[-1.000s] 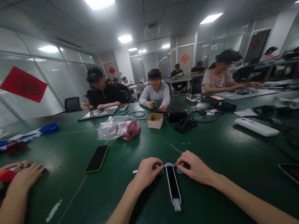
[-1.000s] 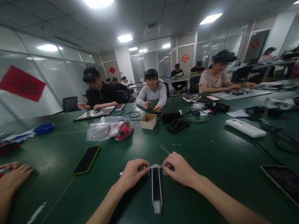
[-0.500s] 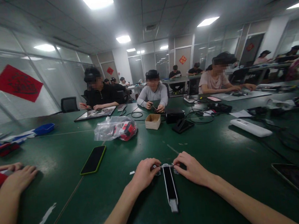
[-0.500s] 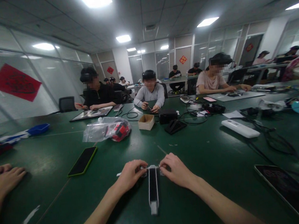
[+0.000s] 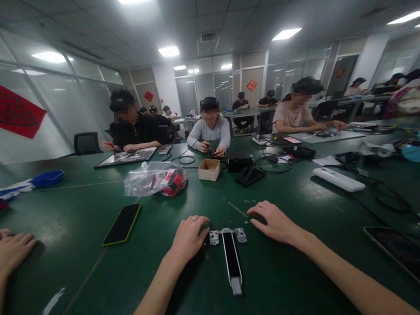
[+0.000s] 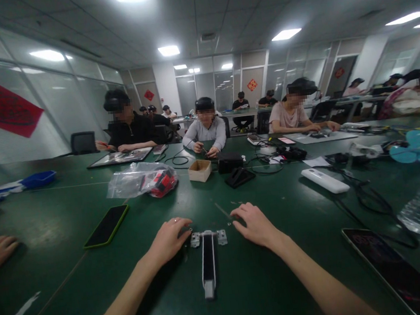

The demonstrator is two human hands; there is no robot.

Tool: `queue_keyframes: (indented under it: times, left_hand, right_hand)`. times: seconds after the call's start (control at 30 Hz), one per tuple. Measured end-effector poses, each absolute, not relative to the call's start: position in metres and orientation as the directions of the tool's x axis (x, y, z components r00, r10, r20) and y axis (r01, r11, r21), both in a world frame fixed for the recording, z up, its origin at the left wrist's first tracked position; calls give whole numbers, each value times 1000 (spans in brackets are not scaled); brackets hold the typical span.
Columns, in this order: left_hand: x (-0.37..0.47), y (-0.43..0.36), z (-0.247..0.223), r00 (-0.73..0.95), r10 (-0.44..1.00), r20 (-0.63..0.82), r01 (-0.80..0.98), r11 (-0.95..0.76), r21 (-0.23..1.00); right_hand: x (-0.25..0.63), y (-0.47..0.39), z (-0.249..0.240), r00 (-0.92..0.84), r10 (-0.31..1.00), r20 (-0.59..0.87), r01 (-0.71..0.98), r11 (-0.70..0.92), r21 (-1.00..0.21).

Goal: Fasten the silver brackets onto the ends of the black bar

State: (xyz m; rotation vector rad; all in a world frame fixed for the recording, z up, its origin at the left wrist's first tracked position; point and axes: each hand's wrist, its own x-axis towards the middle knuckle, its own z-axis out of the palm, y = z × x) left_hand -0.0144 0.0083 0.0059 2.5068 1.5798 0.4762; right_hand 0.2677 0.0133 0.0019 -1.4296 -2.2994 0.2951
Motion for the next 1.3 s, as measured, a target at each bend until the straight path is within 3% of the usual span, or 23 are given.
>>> queue_keyframes:
  times: [0.17,0.57,0.83,1.3]
  left_hand:
    - [-17,11,1,359,927,110,898,-375,229]
    - [-14,8,5,386,915,116,894,-402,200]
    - [-5,-1,12,460,878,130,838,-478,264]
    - [-1,-2,8,478,866,148,819,-501,281]
  right_hand:
    - [258,10,-1,-419,897,140,812,440,-384]
    - [254,10,-3,-397,908,136,743,405,-533]
    - [237,-3,-1,-433,882,183,660,449,-603]
    - [233,-4,-4,-460,861,217,657,495,-569]
